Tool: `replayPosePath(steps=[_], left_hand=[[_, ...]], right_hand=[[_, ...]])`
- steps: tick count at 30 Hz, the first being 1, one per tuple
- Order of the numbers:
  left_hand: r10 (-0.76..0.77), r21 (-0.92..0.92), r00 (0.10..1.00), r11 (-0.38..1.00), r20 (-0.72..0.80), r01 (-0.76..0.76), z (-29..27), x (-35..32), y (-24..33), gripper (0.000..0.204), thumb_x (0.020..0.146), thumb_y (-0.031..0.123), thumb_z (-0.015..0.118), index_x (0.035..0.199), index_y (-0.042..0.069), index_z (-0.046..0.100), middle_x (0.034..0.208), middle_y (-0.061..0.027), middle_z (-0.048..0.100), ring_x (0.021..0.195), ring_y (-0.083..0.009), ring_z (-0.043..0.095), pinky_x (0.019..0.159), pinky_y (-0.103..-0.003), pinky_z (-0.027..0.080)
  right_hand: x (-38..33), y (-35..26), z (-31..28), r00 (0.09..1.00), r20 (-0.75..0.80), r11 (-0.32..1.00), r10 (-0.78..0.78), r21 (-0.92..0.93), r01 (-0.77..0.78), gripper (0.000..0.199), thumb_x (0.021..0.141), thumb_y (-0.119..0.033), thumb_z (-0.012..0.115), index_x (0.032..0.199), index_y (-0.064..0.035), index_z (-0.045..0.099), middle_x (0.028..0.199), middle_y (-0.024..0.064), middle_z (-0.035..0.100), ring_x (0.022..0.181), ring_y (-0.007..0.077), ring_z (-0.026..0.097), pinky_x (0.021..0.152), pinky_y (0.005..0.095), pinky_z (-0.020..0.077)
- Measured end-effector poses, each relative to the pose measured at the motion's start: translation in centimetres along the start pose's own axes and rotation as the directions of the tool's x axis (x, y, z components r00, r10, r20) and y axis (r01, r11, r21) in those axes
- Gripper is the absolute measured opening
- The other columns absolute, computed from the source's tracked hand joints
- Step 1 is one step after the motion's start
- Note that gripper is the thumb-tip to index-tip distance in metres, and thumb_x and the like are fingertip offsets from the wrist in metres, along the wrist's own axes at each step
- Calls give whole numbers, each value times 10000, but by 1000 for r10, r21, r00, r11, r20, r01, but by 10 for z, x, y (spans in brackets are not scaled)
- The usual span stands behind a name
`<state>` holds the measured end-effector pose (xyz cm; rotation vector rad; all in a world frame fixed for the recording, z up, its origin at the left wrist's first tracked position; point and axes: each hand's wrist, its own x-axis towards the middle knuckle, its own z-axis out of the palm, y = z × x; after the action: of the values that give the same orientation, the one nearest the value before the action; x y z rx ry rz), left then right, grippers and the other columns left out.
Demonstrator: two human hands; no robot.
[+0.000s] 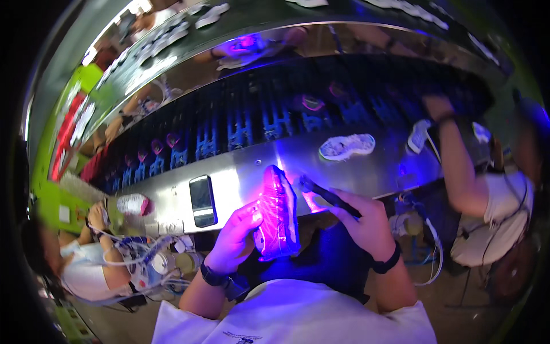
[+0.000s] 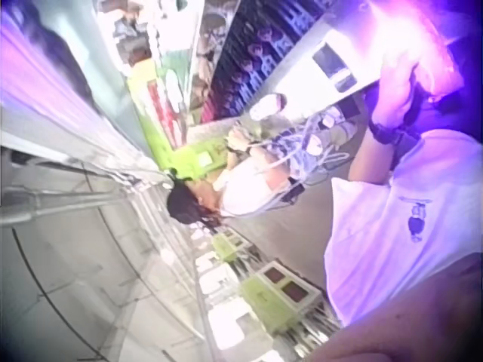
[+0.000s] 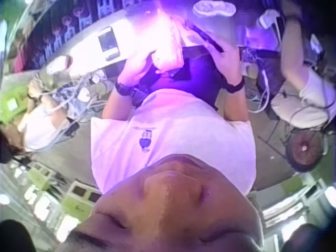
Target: The person uses a handheld UV light and a brush to clean the sole of a white sneaker. They repeatedly illuminate the shoe with the UV light and scrub the surface with the brush while seated at a metal workbench in a workshop setting.
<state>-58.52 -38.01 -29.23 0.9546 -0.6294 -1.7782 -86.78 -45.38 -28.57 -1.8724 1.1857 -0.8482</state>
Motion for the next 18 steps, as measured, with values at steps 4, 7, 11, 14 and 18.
replayPosePath(steps=[4, 7, 11, 14, 18], left_hand=[[90, 180, 996, 980, -13, -87, 14, 10, 9, 636, 926, 237, 727, 1444, -40, 484, 1269, -96, 667, 1130, -166, 662, 1019, -349, 512], [96, 222, 995, 971, -25, -88, 27, 11, 8, 697, 890, 255, 771, 1446, -51, 483, 1274, -97, 663, 1149, -184, 652, 1035, -348, 497], [90, 166, 994, 981, 65, -99, 34, 15, 1, 717, 924, 125, 739, 1535, -35, 400, 1319, -99, 636, 1176, -177, 626, 1015, -346, 500], [128, 155, 992, 979, 21, -130, 42, 17, 5, 709, 926, 119, 736, 1530, -40, 402, 1321, -108, 633, 1171, -182, 630, 1008, -345, 508], [242, 300, 966, 932, -95, -204, 41, 19, 15, 700, 904, 152, 753, 1500, -47, 445, 1309, -104, 644, 1178, -186, 626, 1029, -354, 488]], right_hand=[[-11, -1, -12, 998, -50, 989, 28, 147, -20, 383, 865, -38, 779, 1239, -3, 700, 1043, 166, 756, 910, 207, 732, 839, 312, 553], [-14, 0, -12, 998, -60, 971, 9, 241, 6, 381, 866, -35, 777, 1239, -10, 703, 996, 160, 746, 852, 196, 712, 795, 312, 546], [-10, 2, -8, 998, -62, 954, 12, 300, 7, 380, 865, -40, 782, 1236, -17, 705, 931, 154, 724, 797, 204, 687, 745, 312, 534], [-13, 3, -2, 999, -26, 958, -35, 285, 41, 363, 872, -53, 777, 1227, -14, 707, 878, 155, 711, 784, 231, 696, 733, 312, 534], [-31, 21, -1, 988, 152, 970, -5, 241, -32, 361, 879, -91, 772, 1228, -23, 711, 900, 161, 727, 821, 278, 718, 752, 339, 544]])
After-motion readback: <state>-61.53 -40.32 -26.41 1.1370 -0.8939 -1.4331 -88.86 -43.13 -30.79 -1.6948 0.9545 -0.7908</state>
